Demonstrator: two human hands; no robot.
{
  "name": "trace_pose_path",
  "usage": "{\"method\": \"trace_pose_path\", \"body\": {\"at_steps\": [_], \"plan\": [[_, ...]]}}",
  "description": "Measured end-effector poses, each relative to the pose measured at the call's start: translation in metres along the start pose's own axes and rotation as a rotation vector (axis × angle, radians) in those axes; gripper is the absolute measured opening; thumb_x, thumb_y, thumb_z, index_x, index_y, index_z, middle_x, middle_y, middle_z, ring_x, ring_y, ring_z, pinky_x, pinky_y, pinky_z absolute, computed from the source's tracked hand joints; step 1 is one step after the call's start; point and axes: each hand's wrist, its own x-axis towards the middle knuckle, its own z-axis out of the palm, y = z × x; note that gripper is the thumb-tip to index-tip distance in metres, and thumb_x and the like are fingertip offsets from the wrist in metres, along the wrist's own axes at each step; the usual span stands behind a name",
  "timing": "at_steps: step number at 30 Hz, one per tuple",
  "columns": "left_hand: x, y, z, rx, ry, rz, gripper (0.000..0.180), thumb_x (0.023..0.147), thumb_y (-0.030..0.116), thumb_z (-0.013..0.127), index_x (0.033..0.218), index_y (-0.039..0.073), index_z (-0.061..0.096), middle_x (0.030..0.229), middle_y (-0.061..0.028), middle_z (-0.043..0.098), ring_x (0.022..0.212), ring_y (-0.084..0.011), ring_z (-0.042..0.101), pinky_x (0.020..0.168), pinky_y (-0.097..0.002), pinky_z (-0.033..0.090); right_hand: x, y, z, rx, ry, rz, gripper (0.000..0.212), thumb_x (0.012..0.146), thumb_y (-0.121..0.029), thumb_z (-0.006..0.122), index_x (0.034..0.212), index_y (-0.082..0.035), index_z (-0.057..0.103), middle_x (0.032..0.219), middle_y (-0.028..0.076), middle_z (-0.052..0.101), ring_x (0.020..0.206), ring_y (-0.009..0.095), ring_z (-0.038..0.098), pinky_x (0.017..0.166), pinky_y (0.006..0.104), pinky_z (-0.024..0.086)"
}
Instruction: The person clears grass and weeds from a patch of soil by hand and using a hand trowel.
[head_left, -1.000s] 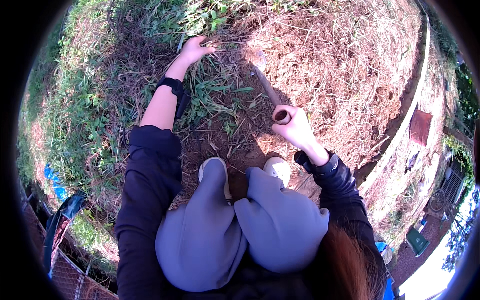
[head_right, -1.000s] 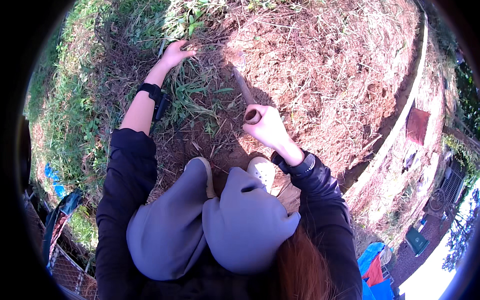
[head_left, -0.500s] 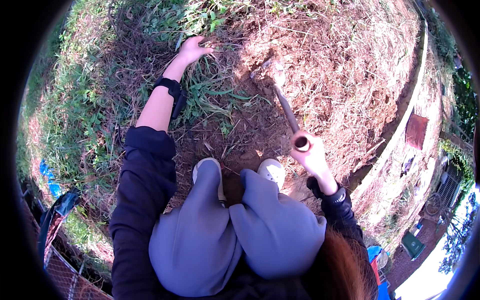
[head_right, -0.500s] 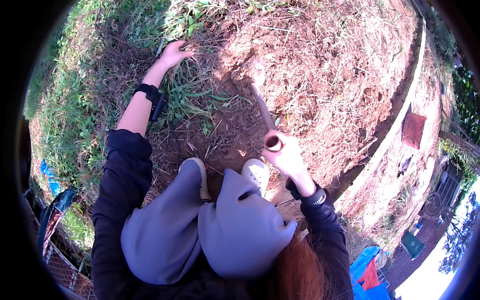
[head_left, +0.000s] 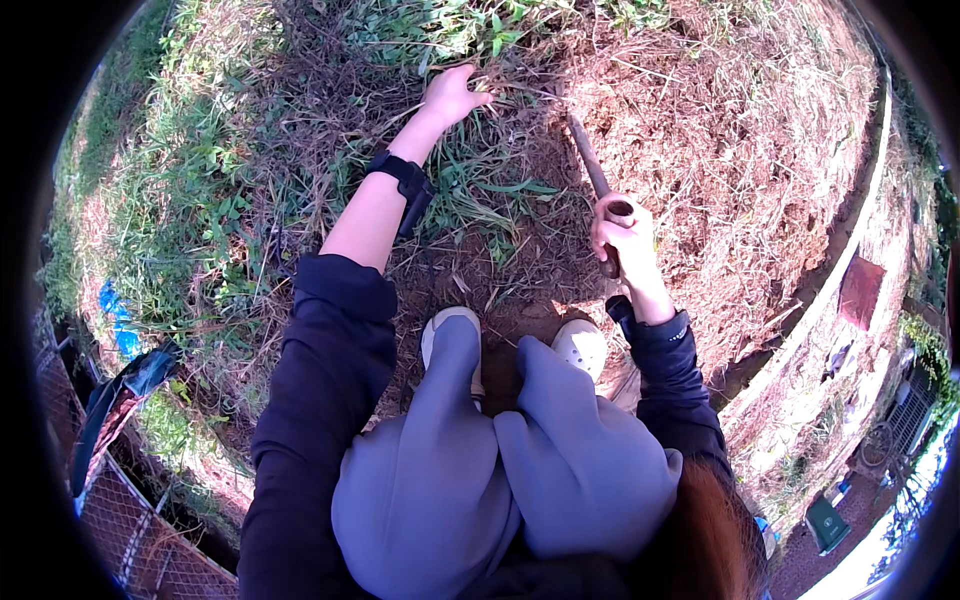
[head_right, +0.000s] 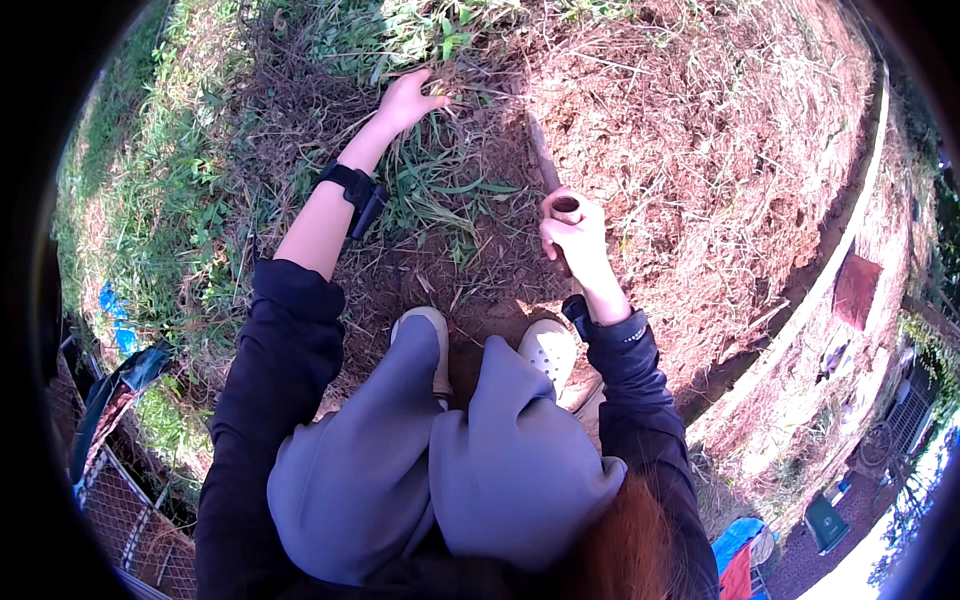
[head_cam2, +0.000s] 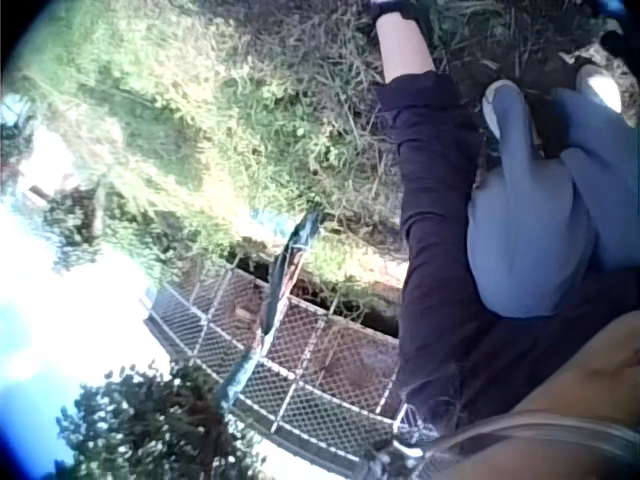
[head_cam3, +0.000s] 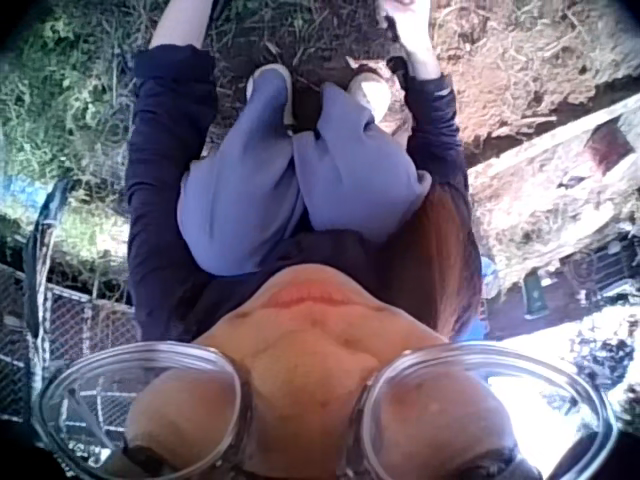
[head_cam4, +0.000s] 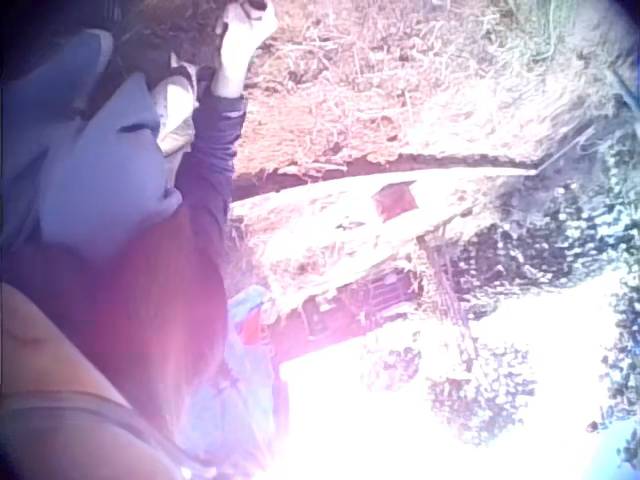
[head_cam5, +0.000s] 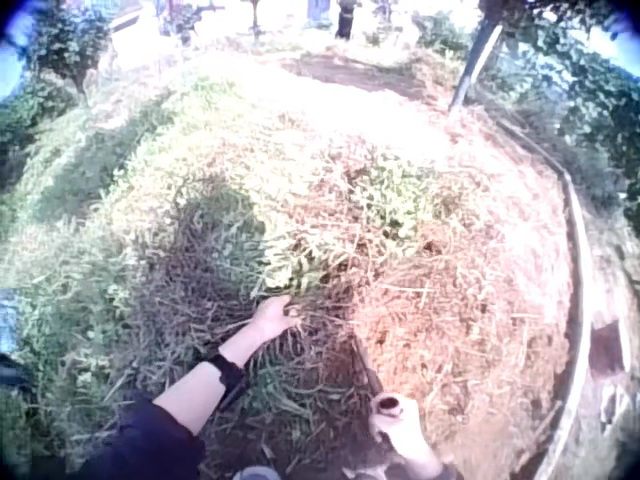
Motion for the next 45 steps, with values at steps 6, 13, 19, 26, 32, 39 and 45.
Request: {"method": "trace_pose_path", "body": {"at_steps": [6, 13, 19, 26, 32, 39, 45], "plan": [[-0.025, 0.03, -0.009, 0.046, -0.007, 0.171, 0.054, 0.068, 0.03, 0.072, 0.112, 0.004, 0.054, 0.098, -0.016, 0.059, 0.093, -0.0313, 0.057, 0.082, -0.0395, 0.045, -0.062, -0.017, -0.026, -0.151, 0.035, 0.077, 0.01, 0.067, 0.007, 0.049, 0.074, -0.001, 0.051, 0.052, 0.002, 0.05, 0.039, 0.006, 0.043, 0.037, 0.0197, 0.031], [-0.064, 0.077, -0.045, -0.124, 0.081, 0.183, 0.047, 0.076, 0.032, 0.066, 0.116, 0.011, 0.053, 0.114, -0.0166, 0.052, 0.11, -0.03, 0.049, 0.09, -0.0388, 0.041, -0.124, -0.029, -0.038, -0.324, 0.087, 0.207, 0.015, 0.06, 0.009, 0.05, 0.069, -0.002, 0.052, 0.058, 0.0, 0.05, 0.047, 0.004, 0.044, 0.043, 0.0194, 0.034], [-0.099, 0.127, -0.084, -0.517, 0.055, 0.334, 0.035, 0.084, 0.022, 0.059, 0.116, 0.009, 0.054, 0.111, -0.0095, 0.056, 0.11, -0.0234, 0.05, 0.091, -0.035, 0.04, -0.006, 0.035, 0.006, -0.642, -0.001, -0.174, 0.013, 0.061, -0.003, 0.062, 0.069, -0.002, 0.052, 0.055, 0.004, 0.046, 0.052, 0.008, 0.044, 0.053, 0.0233, 0.041], [-0.147, 0.145, -0.103, -0.334, -0.05, 0.409, 0.031, 0.082, 0.013, 0.059, 0.111, 0.006, 0.053, 0.11, -0.0093, 0.053, 0.107, -0.0229, 0.05, 0.092, -0.0345, 0.038, 0.03, 0.035, 0.011, -0.63, -0.01, -0.185, 0.012, 0.062, -0.008, 0.063, 0.07, -0.003, 0.055, 0.057, 0.004, 0.05, 0.054, 0.009, 0.048, 0.055, 0.0245, 0.042], [-0.181, 0.112, -0.072, 0.157, -0.099, 0.361, 0.06, 0.074, 0.021, 0.067, 0.127, 0.012, 0.04, 0.127, -0.0109, 0.04, 0.118, -0.0298, 0.04, 0.099, -0.0442, 0.031, 0.003, 0.013, -0.007, 0.208, -0.044, -0.046, 0.011, 0.065, -0.001, 0.055, 0.075, -0.001, 0.05, 0.053, 0.005, 0.049, 0.037, 0.01, 0.044, 0.035, 0.0216, 0.032], [-0.182, 0.045, -0.038, 0.809, 0.141, 0.279, 0.084, 0.063, 0.02, 0.074, 0.135, 0.016, 0.03, 0.136, -0.0093, 0.033, 0.125, -0.0244, 0.033, 0.101, -0.0463, 0.03, -0.032, -0.014, -0.01, 0.447, 0.048, 0.028, 0.012, 0.062, -0.003, 0.054, 0.07, -0.003, 0.045, 0.054, 0.007, 0.046, 0.037, 0.012, 0.04, 0.037, 0.0241, 0.034], [-0.198, 0.019, -0.05, 0.808, 0.14, 0.212, 0.052, 0.073, 0.014, 0.06, 0.122, 0.009, 0.045, 0.13, -0.0092, 0.04, 0.124, -0.0244, 0.034, 0.103, -0.0441, 0.028, -0.114, -0.047, -0.046, -0.849, 0.023, -0.04, 0.013, 0.058, 0.0, 0.06, 0.068, -0.004, 0.053, 0.054, 0.004, 0.047, 0.05, 0.01, 0.045, 0.051, 0.0239, 0.04]]}}
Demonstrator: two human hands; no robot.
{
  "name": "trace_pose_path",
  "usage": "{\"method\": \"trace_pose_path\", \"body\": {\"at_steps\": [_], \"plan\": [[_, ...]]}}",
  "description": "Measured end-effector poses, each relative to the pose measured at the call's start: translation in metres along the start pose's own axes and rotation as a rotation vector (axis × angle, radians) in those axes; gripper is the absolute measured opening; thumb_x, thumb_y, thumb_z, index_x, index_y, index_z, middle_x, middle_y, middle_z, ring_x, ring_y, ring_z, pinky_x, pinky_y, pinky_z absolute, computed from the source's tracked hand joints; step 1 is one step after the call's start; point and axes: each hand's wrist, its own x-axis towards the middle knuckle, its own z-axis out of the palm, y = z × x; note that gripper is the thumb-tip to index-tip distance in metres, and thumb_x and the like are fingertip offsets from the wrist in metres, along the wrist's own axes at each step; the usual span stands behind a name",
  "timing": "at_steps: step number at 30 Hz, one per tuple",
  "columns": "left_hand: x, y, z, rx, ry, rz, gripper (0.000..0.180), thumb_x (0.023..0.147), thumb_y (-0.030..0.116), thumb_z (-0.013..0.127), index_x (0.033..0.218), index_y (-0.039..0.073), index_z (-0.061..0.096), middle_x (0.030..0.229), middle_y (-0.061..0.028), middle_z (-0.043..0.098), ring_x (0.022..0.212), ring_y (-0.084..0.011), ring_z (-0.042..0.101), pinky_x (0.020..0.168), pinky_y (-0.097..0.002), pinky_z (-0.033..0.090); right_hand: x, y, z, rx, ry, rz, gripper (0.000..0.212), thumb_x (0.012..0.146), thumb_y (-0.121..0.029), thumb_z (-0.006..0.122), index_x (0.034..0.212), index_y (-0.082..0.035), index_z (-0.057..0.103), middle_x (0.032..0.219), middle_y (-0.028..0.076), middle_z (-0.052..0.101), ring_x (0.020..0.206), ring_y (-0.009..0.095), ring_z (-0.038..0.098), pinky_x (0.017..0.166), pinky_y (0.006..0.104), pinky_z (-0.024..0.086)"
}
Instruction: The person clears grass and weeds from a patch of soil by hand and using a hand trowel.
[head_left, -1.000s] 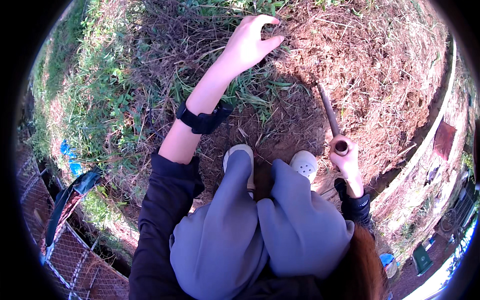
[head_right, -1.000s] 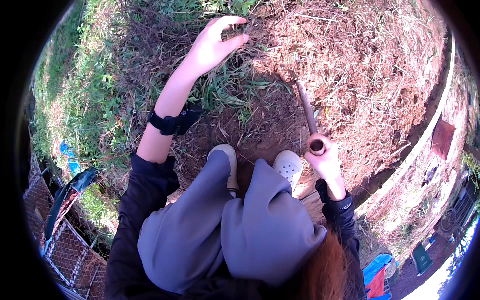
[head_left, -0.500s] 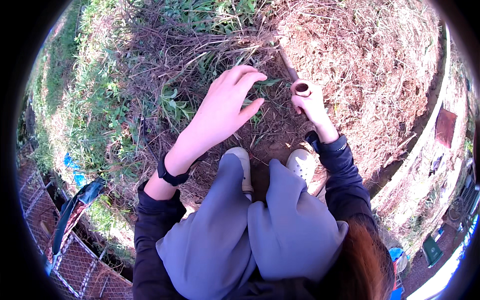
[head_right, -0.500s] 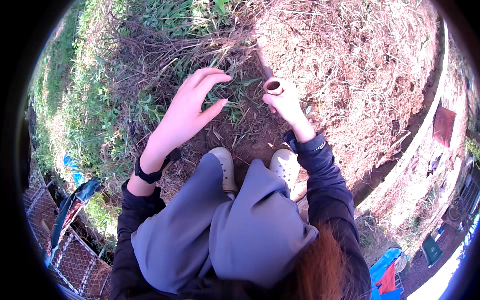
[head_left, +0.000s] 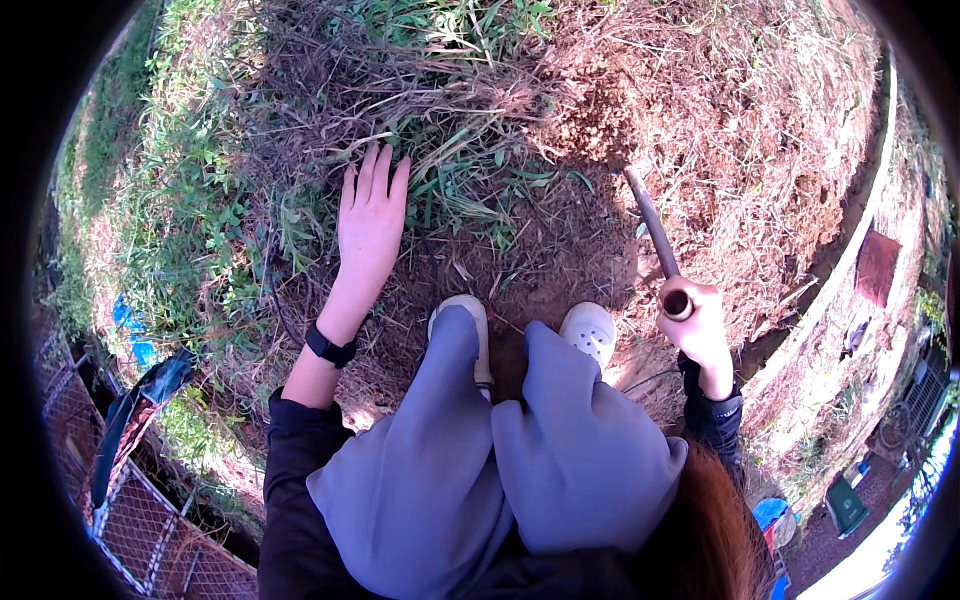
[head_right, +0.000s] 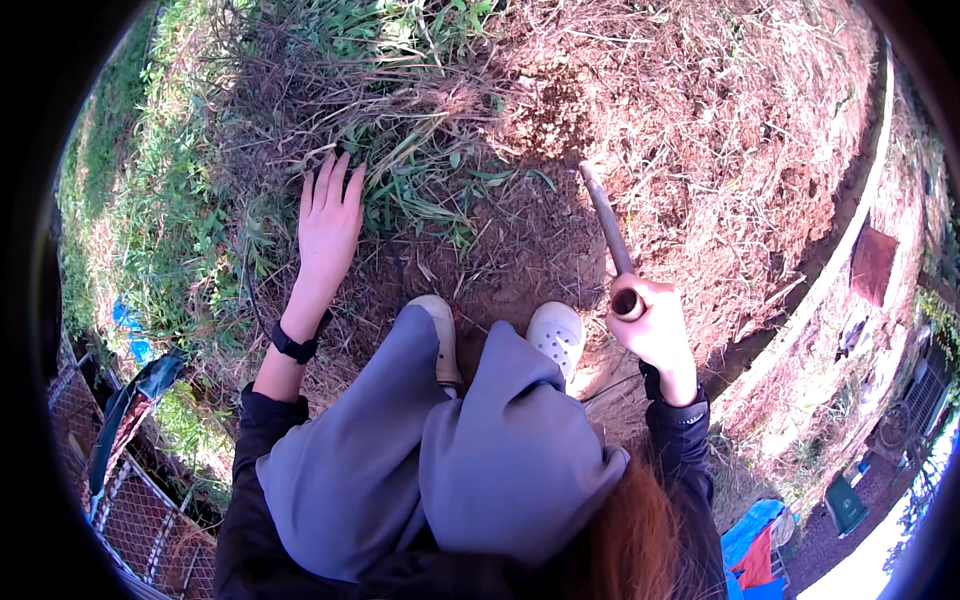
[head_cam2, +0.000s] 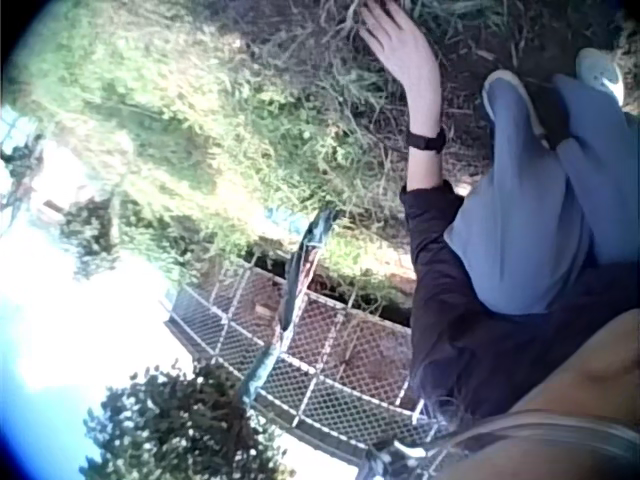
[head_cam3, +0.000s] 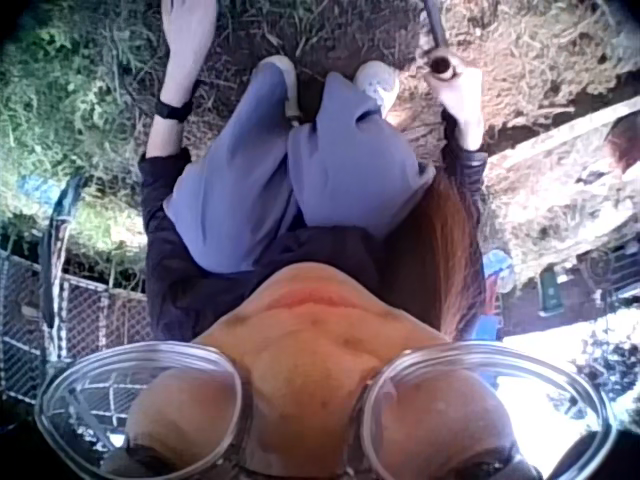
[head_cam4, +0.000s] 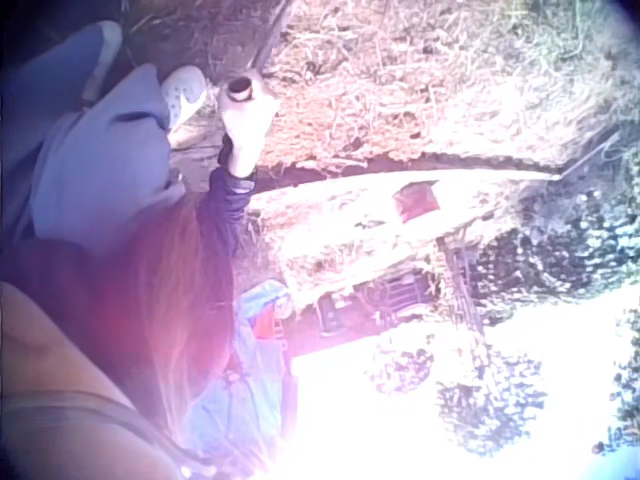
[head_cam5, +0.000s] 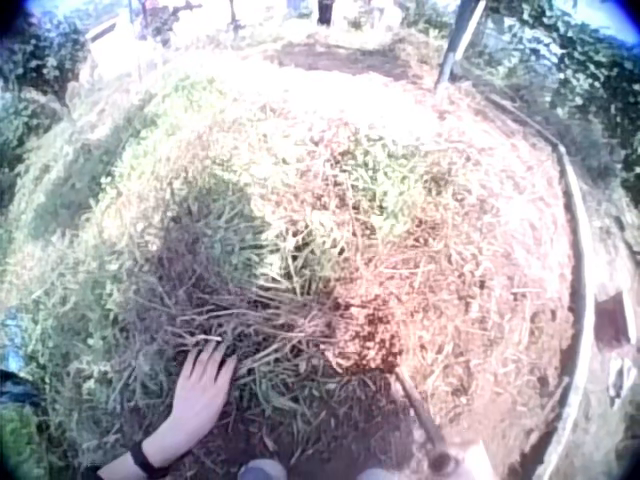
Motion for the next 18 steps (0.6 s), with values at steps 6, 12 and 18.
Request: {"method": "trace_pose_path", "body": {"at_steps": [6, 12, 18], "plan": [[-0.011, 0.019, -0.013, -0.182, 0.045, -0.046, 0.038, 0.077, 0.007, 0.05, 0.114, 0.007, 0.05, 0.127, -0.0113, 0.042, 0.122, -0.0271, 0.037, 0.102, -0.0458, 0.029, -0.049, -0.01, -0.032, -0.275, -0.046, 0.042, 0.014, 0.056, -0.005, 0.064, 0.064, -0.007, 0.053, 0.054, 0.009, 0.05, 0.051, 0.025, 0.055, 0.05, 0.0316, 0.043], [-0.023, 0.05, -0.047, -0.57, 0.119, -0.096, 0.045, 0.075, 0.007, 0.062, 0.118, 0.008, 0.048, 0.124, -0.012, 0.043, 0.114, -0.0313, 0.043, 0.098, -0.0447, 0.033, 0.045, 0.006, 0.109, 0.177, -0.087, -0.093, 0.011, 0.061, -0.007, 0.062, 0.067, -0.003, 0.053, 0.056, 0.013, 0.053, 0.052, 0.027, 0.056, 0.052, 0.0297, 0.044], [-0.039, 0.072, -0.042, -0.65, 0.028, 0.074, 0.044, 0.071, 0.006, 0.063, 0.113, 0.006, 0.051, 0.117, -0.0114, 0.047, 0.11, -0.0284, 0.046, 0.097, -0.0419, 0.036, 0.048, 0.003, 0.109, 0.942, -0.162, 0.156, 0.011, 0.061, 0.001, 0.057, 0.069, -0.002, 0.05, 0.055, 0.004, 0.049, 0.045, 0.011, 0.05, 0.044, 0.0275, 0.04]]}}
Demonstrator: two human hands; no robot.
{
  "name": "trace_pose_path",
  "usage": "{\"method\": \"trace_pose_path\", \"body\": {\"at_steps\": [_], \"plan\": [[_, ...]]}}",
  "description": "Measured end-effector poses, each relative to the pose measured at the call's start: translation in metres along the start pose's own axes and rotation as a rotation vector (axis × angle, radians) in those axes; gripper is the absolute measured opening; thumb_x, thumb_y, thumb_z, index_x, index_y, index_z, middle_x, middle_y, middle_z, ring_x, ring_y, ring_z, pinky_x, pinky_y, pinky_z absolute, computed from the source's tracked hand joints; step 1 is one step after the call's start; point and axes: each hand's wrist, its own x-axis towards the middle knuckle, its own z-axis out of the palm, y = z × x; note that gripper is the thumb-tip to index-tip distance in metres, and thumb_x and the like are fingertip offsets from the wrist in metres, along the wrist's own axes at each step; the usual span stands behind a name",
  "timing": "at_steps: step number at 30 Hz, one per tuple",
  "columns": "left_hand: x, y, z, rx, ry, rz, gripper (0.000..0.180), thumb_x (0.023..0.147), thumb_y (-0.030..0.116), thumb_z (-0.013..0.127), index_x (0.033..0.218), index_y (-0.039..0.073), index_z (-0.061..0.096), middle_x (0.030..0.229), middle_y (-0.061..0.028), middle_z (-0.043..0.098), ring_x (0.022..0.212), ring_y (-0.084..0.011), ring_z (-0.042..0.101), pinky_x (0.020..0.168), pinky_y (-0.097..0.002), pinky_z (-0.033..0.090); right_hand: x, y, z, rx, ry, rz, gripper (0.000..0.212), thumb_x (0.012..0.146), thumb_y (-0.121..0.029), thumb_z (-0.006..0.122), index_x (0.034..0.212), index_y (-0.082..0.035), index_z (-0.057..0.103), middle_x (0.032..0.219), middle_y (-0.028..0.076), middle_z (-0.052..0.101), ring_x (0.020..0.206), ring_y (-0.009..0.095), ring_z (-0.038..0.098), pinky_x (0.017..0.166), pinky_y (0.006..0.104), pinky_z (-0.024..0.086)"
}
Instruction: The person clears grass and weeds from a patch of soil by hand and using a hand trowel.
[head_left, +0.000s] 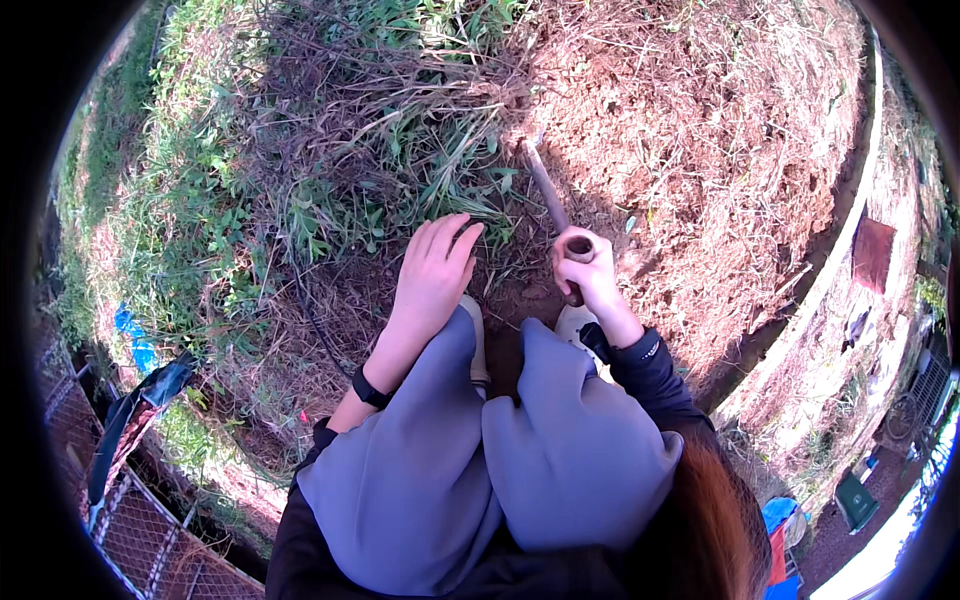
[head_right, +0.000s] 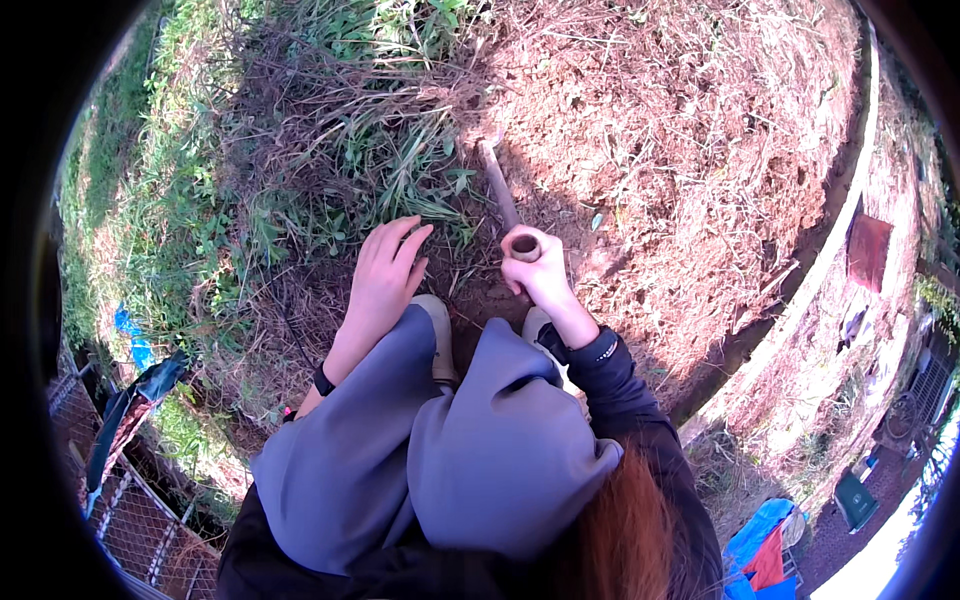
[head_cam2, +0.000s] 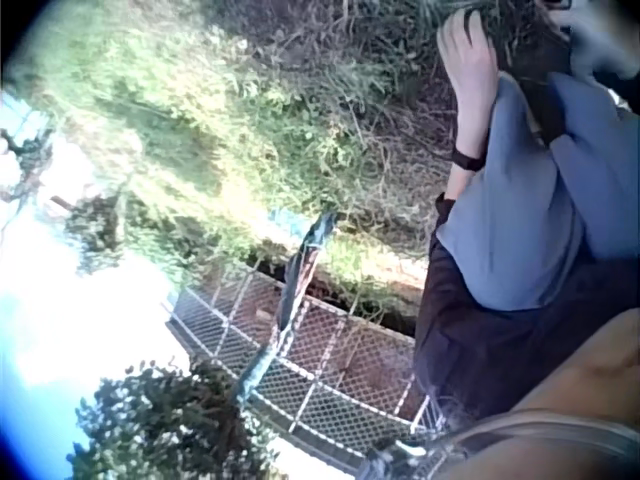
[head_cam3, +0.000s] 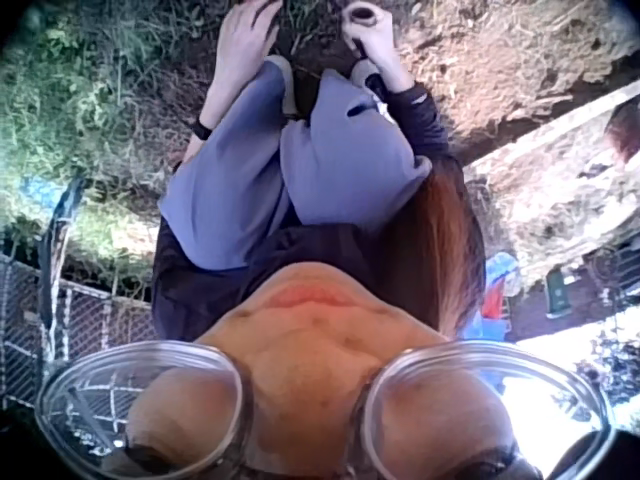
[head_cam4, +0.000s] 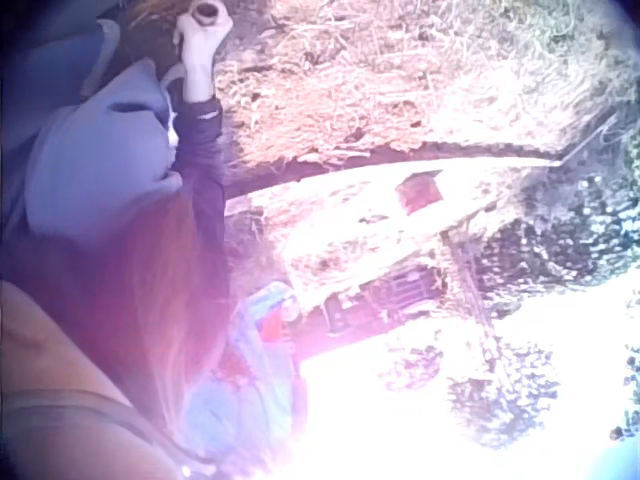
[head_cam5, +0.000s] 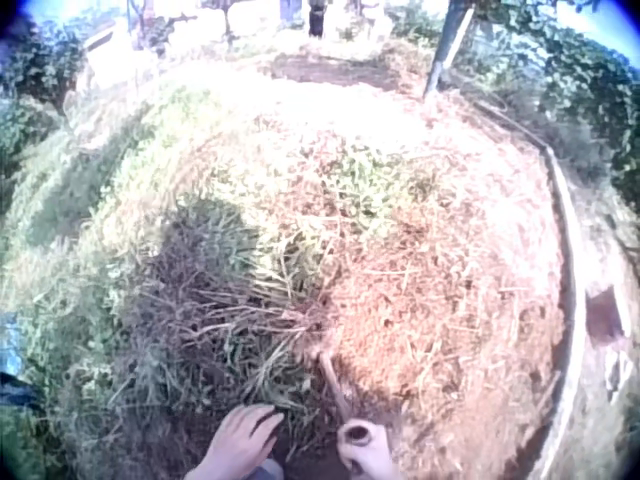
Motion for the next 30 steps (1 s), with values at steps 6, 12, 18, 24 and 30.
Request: {"method": "trace_pose_path", "body": {"at_steps": [6, 12, 18, 24, 30], "plan": [[0.027, -0.001, 0.023, 0.275, -0.017, 0.153, 0.056, 0.074, 0.005, 0.055, 0.128, 0.009, 0.041, 0.133, -0.0098, 0.038, 0.121, -0.0253, 0.039, 0.1, -0.0419, 0.033, -0.001, -0.076, -0.014, 0.307, 0.061, -0.031, 0.007, 0.066, -0.003, 0.05, 0.072, -0.004, 0.048, 0.055, 0.006, 0.047, 0.037, 0.013, 0.041, 0.037, 0.0241, 0.034], [0.069, -0.058, 0.028, 0.528, -0.009, 0.127, 0.033, 0.072, 0.012, 0.057, 0.105, 0.01, 0.056, 0.129, -0.0066, 0.042, 0.12, -0.0188, 0.039, 0.104, -0.0439, 0.025, -0.092, -0.093, -0.054, -0.262, 0.127, 0.009, 0.012, 0.063, 0.007, 0.05, 0.071, -0.002, 0.05, 0.057, 0.002, 0.05, 0.043, 0.007, 0.045, 0.041, 0.0214, 0.034], [0.104, -0.087, 0.004, 0.515, 0.255, 0.111, 0.012, 0.076, 0.016, 0.06, 0.086, 0.01, 0.06, 0.099, 0.0032, 0.058, 0.099, -0.0134, 0.052, 0.102, -0.0426, 0.028, -0.167, -0.083, -0.074, -0.804, 0.146, -0.098, 0.011, 0.057, 0.003, 0.056, 0.065, -0.003, 0.051, 0.055, 0.0, 0.047, 0.052, 0.005, 0.044, 0.049, 0.0211, 0.035], [0.14, -0.126, -0.027, 0.587, 0.393, 0.124, 0.012, 0.077, 0.012, 0.059, 0.088, 0.01, 0.063, 0.095, 0.0015, 0.062, 0.094, -0.0147, 0.055, 0.101, -0.0389, 0.03, -0.068, -0.009, -0.035, -0.657, -0.083, -0.041, 0.012, 0.06, -0.003, 0.062, 0.07, -0.002, 0.054, 0.055, 0.006, 0.049, 0.05, 0.012, 0.048, 0.053, 0.026, 0.042], [0.175, -0.17, -0.113, 0.797, 0.508, 0.103, 0.017, 0.081, 0.019, 0.057, 0.095, 0.011, 0.063, 0.1, 0.0005, 0.062, 0.097, -0.0175, 0.055, 0.098, -0.0378, 0.032, -0.005, -0.018, -0.019, -0.436, -0.1, 0.037, 0.01, 0.063, -0.001, 0.059, 0.071, -0.001, 0.054, 0.054, 0.003, 0.052, 0.043, 0.01, 0.048, 0.042, 0.0241, 0.039]]}}
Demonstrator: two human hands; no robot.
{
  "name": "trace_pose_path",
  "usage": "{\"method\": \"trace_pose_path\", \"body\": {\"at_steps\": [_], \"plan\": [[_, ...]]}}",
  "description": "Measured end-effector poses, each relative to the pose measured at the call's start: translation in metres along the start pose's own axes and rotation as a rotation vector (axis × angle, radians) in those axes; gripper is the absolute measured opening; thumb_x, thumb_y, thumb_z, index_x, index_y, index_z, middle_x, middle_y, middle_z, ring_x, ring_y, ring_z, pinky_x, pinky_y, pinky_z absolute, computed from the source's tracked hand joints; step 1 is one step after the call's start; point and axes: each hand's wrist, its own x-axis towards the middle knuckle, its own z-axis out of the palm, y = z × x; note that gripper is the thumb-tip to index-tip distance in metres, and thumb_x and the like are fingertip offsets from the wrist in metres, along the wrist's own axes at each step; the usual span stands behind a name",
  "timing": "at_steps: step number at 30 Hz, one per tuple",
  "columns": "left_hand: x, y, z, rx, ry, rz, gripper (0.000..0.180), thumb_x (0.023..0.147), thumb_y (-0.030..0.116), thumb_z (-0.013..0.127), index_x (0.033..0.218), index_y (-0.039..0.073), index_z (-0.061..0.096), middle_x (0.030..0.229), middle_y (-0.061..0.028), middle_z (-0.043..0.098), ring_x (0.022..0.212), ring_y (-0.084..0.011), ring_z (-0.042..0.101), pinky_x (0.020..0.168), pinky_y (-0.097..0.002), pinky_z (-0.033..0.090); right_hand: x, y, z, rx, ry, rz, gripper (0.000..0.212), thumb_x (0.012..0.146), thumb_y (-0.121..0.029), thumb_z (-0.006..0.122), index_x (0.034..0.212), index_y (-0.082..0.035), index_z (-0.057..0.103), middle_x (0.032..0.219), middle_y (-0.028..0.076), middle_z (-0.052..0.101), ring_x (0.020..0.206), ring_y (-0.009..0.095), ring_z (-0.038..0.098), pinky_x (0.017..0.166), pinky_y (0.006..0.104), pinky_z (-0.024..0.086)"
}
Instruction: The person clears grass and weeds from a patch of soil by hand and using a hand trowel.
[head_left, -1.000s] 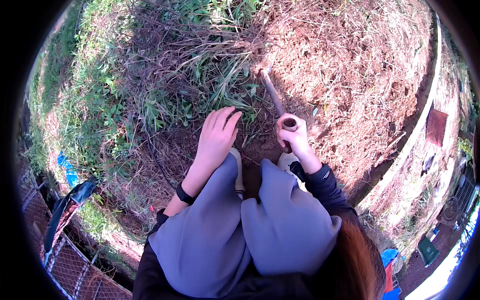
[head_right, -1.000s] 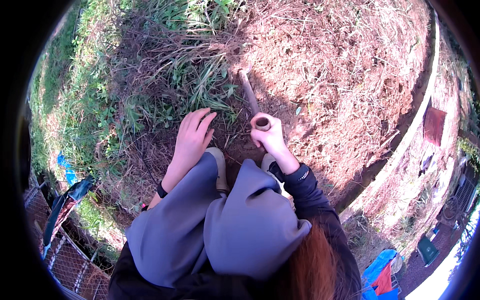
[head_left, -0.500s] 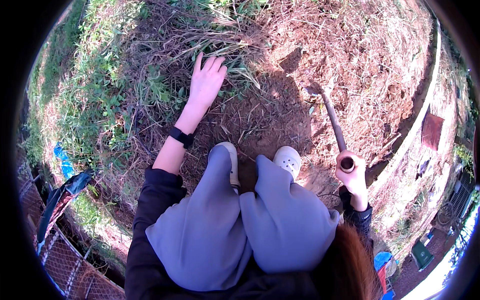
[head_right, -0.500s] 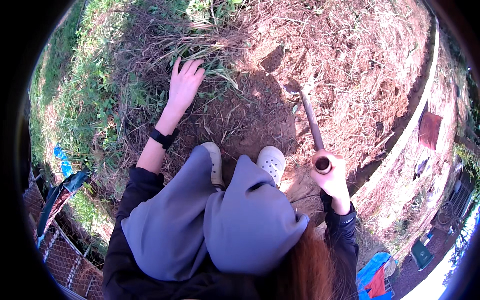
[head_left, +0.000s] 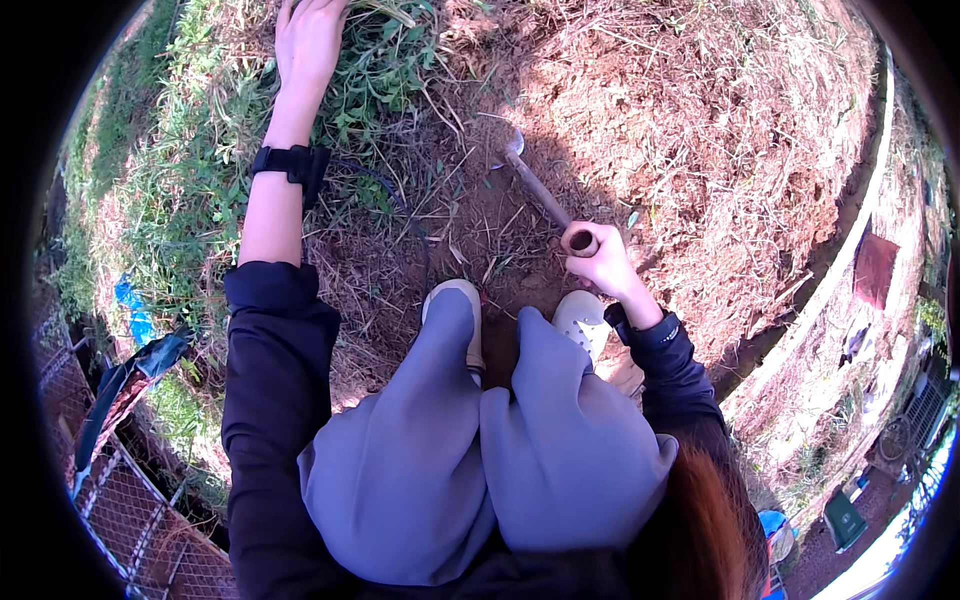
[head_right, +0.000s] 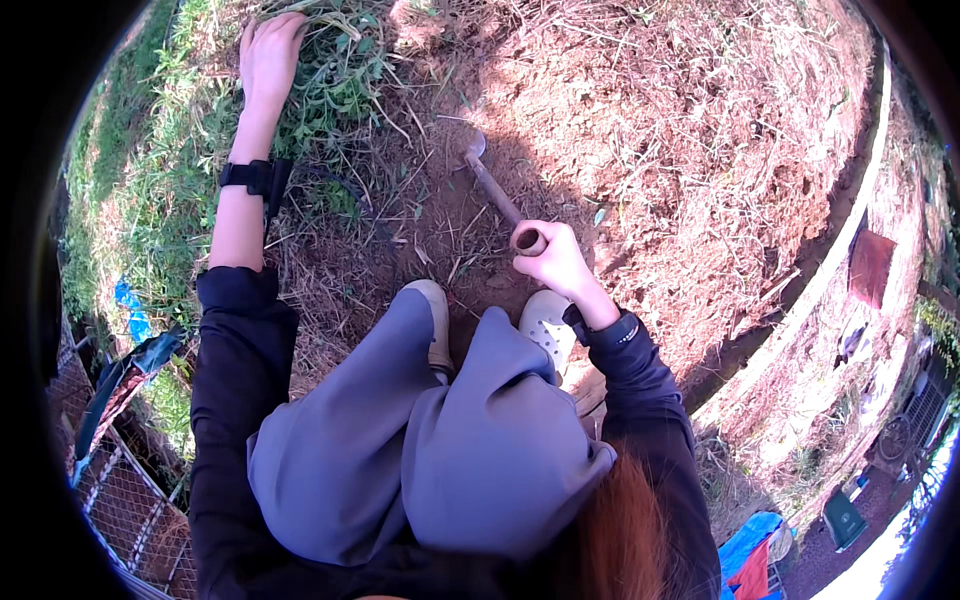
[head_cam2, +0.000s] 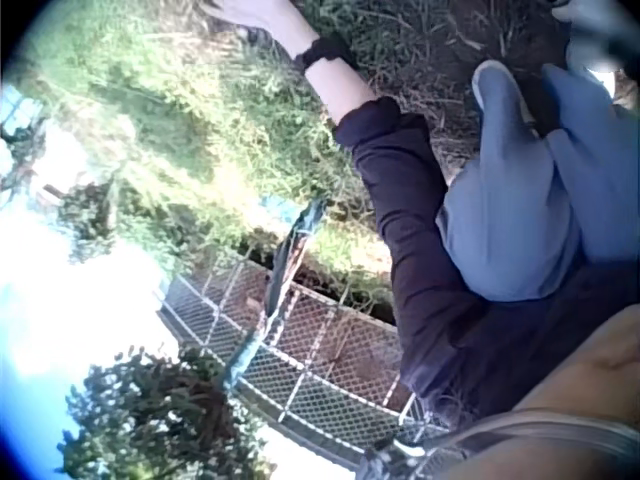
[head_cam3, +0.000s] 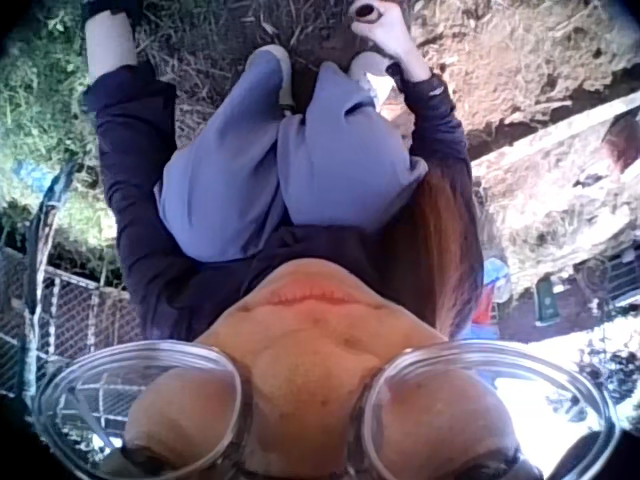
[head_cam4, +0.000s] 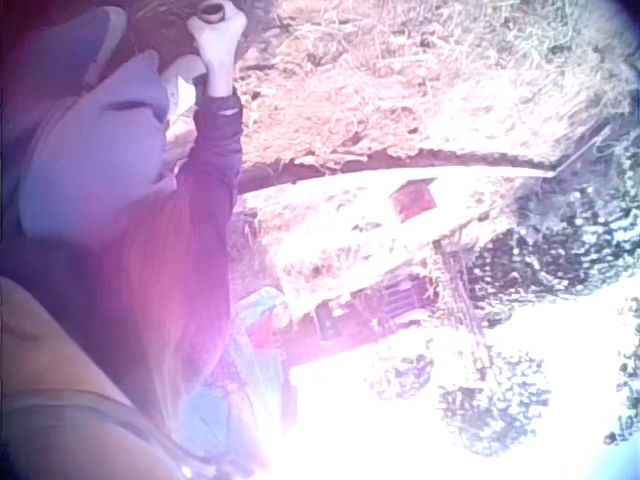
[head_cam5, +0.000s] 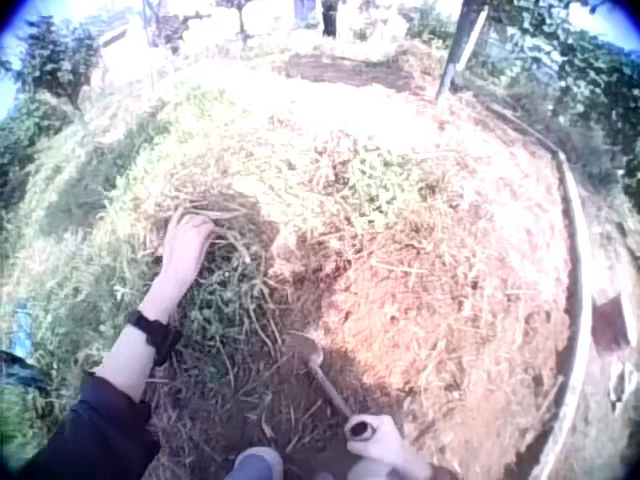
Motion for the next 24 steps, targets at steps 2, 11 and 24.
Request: {"method": "trace_pose_path", "body": {"at_steps": [2, 11, 24], "plan": [[-0.004, -0.033, 0.023, 0.001, -0.083, -0.016, 0.021, 0.082, 0.022, 0.056, 0.101, 0.014, 0.061, 0.104, 0.0022, 0.061, 0.099, -0.0176, 0.055, 0.097, -0.0404, 0.031, -0.002, -0.005, -0.004, 0.363, -0.044, -0.014, 0.01, 0.064, 0.005, 0.055, 0.071, -0.001, 0.052, 0.054, 0.001, 0.049, 0.04, 0.008, 0.044, 0.036, 0.021, 0.034], [-0.032, -0.135, 0.039, -0.031, -0.22, -0.16, 0.026, 0.085, 0.028, 0.054, 0.102, 0.01, 0.062, 0.097, -0.0096, 0.064, 0.089, -0.0256, 0.06, 0.081, -0.0355, 0.046, -0.103, -0.056, -0.067, -0.859, 0.193, -0.205, 0.012, 0.058, -0.001, 0.06, 0.067, -0.004, 0.053, 0.055, 0.005, 0.049, 0.052, 0.012, 0.052, 0.05, 0.0255, 0.04], [-0.032, -0.089, 0.03, -0.101, -0.388, -0.312, 0.03, 0.085, 0.034, 0.051, 0.1, 0.01, 0.062, 0.093, -0.0104, 0.064, 0.09, -0.0272, 0.057, 0.081, -0.0361, 0.042, 0.072, -0.05, -0.02, -0.06, 0.164, -0.115, 0.007, 0.066, -0.001, 0.06, 0.071, -0.002, 0.055, 0.051, -0.003, 0.049, 0.038, 0.005, 0.044, 0.036, 0.0211, 0.034]]}}
